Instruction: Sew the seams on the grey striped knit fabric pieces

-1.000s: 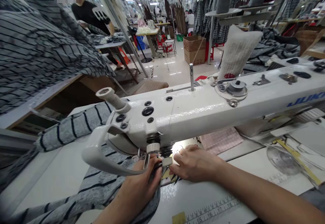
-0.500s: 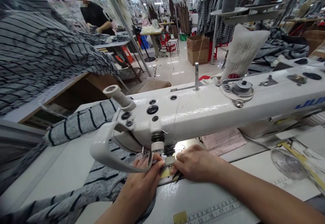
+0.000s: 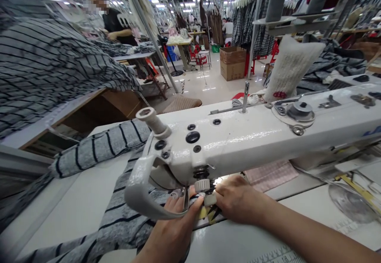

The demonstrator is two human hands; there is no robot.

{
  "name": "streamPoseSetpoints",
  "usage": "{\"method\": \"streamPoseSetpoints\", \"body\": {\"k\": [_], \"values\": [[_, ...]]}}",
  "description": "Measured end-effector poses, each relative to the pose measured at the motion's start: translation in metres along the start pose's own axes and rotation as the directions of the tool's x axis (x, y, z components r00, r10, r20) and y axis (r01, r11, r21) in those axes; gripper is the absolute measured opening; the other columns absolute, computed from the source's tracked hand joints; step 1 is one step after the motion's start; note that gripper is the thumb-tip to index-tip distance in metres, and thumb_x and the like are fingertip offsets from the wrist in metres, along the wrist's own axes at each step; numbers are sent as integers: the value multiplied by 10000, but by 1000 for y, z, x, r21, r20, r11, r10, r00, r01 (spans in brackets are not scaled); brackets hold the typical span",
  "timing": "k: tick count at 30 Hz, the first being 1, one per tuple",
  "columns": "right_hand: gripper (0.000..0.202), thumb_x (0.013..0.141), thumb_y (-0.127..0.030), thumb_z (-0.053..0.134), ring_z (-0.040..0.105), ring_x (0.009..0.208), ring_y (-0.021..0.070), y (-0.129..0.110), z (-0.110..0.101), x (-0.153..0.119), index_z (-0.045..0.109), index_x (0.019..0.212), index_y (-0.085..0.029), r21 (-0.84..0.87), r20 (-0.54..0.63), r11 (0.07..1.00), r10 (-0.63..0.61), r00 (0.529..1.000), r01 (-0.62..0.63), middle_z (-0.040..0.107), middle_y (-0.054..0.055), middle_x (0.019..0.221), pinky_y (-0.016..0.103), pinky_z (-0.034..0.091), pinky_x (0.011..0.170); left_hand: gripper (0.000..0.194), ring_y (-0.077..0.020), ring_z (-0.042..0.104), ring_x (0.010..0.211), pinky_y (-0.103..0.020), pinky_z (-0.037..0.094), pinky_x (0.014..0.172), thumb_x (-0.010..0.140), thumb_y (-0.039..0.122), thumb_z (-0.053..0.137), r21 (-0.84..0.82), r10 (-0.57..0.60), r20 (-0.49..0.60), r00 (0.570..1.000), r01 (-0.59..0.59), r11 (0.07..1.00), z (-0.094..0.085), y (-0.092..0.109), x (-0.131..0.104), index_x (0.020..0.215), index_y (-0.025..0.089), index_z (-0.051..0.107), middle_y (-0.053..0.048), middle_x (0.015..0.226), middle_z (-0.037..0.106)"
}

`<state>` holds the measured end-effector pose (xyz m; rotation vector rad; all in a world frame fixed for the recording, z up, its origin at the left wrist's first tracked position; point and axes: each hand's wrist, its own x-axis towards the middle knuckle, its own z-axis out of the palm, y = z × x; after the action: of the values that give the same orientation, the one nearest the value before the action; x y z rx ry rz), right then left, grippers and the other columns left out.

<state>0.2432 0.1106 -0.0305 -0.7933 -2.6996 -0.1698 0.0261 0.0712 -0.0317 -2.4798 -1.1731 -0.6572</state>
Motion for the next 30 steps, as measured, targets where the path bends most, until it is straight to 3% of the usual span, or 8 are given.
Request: {"method": "streamPoseSetpoints", "body": {"k": [6,15,22,30], "values": [[193,883,-95,478,508,569,166,-1,0,5,578,754,-199,-5,-66,1000,23,998,-23,609,38,655,286,295,502,341,-280,629,944,-479,600,795,858,-6,360,16,6,-25,1000,-6,1000,1,-1,7,1007,178,606,-133,930,637],[176,801,-34,520,546,594,168,-1,9,6,569,753,-195,2,25,998,66,998,-66,640,28,685,284,312,515,346,-293,641,920,-483,613,738,812,-20,399,55,11,-46,999,-8,998,9,-4,6,1011,188,591,-137,956,643],[173,817,-54,527,498,564,155,-2,4,11,593,723,-183,24,112,992,123,986,-126,631,35,661,286,261,505,334,-302,629,917,-496,600,733,803,-16,395,41,13,-76,997,-10,999,12,-5,6,980,170,608,-153,945,636],[170,829,-73,538,599,686,193,-1,3,9,672,825,-177,41,222,988,137,965,-149,701,78,806,312,429,663,348,-284,620,947,-440,584,743,827,-22,409,35,5,-63,998,-3,999,15,-5,4,1030,159,626,-146,1007,654]]}}
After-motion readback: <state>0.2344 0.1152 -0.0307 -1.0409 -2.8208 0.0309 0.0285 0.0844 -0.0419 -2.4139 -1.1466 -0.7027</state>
